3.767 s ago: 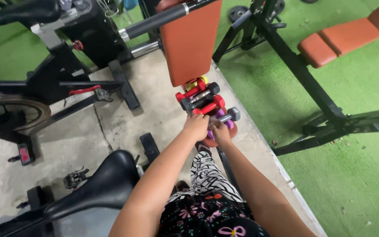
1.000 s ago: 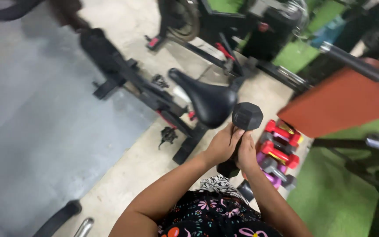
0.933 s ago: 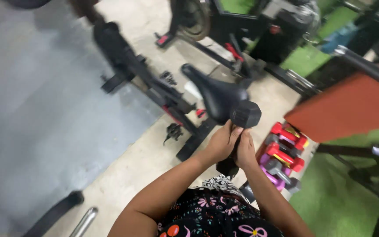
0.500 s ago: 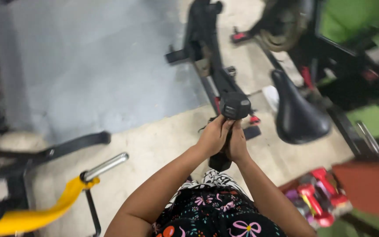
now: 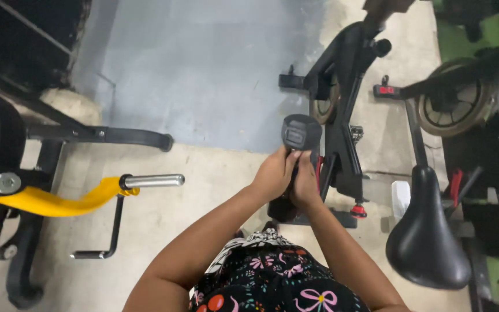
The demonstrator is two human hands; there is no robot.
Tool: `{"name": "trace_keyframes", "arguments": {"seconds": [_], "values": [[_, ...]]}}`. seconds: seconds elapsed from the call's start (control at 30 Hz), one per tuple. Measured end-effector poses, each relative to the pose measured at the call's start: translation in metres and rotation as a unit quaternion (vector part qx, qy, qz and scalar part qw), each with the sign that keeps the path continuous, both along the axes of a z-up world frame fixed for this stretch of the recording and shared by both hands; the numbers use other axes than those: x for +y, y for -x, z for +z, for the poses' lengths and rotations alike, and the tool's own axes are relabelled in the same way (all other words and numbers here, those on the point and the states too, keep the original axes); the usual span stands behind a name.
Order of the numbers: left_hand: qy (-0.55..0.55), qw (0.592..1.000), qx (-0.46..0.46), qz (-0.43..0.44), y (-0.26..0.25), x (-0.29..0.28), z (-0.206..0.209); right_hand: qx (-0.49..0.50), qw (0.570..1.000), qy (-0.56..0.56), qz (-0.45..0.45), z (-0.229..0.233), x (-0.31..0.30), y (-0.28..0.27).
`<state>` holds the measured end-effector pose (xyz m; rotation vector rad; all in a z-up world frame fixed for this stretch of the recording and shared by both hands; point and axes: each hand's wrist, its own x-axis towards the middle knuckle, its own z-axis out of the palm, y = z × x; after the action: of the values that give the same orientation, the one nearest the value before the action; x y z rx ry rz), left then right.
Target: Cleaning gym equipment including stationary bikes and a dumbbell using a spray bottle and cloth.
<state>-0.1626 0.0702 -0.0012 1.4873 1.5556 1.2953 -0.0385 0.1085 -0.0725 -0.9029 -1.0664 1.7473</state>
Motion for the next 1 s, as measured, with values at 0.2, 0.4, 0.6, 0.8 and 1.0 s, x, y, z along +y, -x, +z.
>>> {"name": "trace_keyframes", "arguments": {"seconds": [0.2, 0.4, 0.6, 0.8, 1.0], "values": [[-0.005, 1.000, 0.004, 0.014, -0.021, 0.032, -0.006, 0.035, 0.999, 0.036, 0.009, 0.008, 0.034, -0.016], [-0.003, 1.000, -0.029, -0.001, -0.025, 0.065, 0.004, 0.026, 0.999, 0.021, 0.016, 0.025, 0.065, -0.021], [-0.030, 0.998, -0.044, -0.045, -0.002, 0.115, 0.003, 0.030, 0.999, 0.030, -0.020, 0.017, 0.106, -0.005], [0.011, 0.993, -0.029, -0.112, 0.045, 0.186, -0.004, -0.008, 0.993, 0.038, -0.110, -0.009, 0.163, 0.033], [-0.007, 0.980, -0.049, -0.193, 0.117, 0.259, 0.007, 0.065, 0.981, 0.052, -0.175, 0.001, 0.214, 0.106]]}}
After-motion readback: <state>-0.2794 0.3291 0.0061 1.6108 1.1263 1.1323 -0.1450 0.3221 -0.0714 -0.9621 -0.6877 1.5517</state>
